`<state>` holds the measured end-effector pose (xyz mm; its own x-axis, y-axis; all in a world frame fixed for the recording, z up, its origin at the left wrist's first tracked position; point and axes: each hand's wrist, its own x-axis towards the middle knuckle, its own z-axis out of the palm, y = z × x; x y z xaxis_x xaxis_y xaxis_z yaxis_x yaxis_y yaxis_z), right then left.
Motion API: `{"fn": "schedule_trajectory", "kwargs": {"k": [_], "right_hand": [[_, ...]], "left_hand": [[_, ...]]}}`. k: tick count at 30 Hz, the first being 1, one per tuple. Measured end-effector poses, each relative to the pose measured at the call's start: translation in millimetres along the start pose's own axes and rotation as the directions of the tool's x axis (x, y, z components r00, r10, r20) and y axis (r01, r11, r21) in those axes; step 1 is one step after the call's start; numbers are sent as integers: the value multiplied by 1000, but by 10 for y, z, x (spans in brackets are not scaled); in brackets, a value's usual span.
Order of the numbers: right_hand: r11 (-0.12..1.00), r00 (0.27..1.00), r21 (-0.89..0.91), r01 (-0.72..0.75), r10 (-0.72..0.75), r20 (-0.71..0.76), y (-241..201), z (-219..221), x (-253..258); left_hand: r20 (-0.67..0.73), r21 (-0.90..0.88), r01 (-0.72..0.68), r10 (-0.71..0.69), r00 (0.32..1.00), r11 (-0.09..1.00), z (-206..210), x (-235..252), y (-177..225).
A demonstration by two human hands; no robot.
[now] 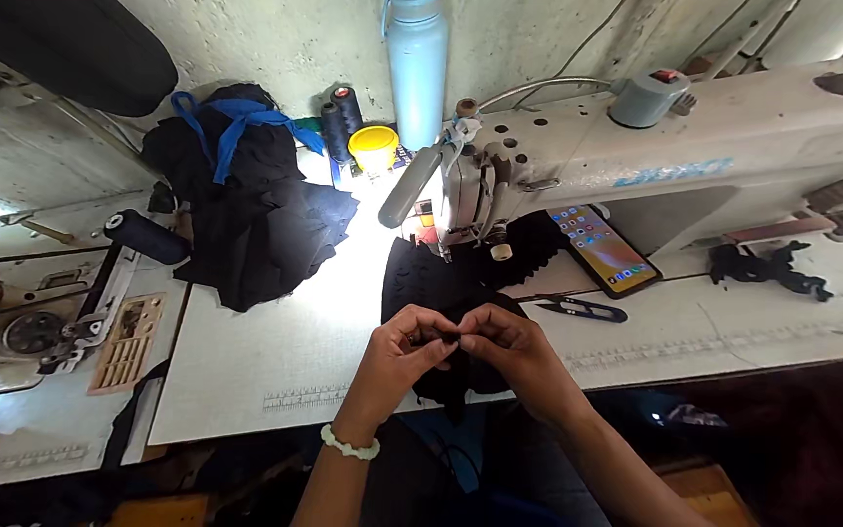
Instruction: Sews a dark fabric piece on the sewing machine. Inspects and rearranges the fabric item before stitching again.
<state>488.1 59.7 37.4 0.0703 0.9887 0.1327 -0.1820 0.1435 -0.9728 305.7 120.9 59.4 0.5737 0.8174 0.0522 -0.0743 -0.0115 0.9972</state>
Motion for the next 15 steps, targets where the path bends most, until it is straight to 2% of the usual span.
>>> {"fn": "schedule_trajectory", "kwargs": {"k": [2, 4, 6, 8, 10, 12, 15], "right_hand": [[999, 1000, 40, -19, 19, 4, 3, 10, -6], [1000, 1000, -1, -2, 2, -7, 4, 10, 2], [964, 993, -246, 98, -111, -39, 54, -5, 40], [772, 954, -601, 207, -295, -51, 187, -4, 119], [525, 924, -815, 244, -380, 32, 349, -2, 232], [331, 939, -915, 230, -323, 119, 500, -11, 277], [179, 950, -959, 219, -261, 168, 643, -41, 120]], "left_hand": [[-26, 27, -22, 23, 999, 999, -17, 23, -2], [-48, 87, -35, 39, 998, 996, -39, 60, 52], [-94, 181, -34, 52, 994, 983, -80, 161, 146], [-150, 288, -11, 57, 987, 957, -156, 363, 167], [-172, 343, 11, 51, 984, 939, -244, 640, 22], [-140, 480, 17, 58, 989, 877, -272, 846, -230], [-118, 707, 5, 112, 987, 707, -203, 796, -512]]}}
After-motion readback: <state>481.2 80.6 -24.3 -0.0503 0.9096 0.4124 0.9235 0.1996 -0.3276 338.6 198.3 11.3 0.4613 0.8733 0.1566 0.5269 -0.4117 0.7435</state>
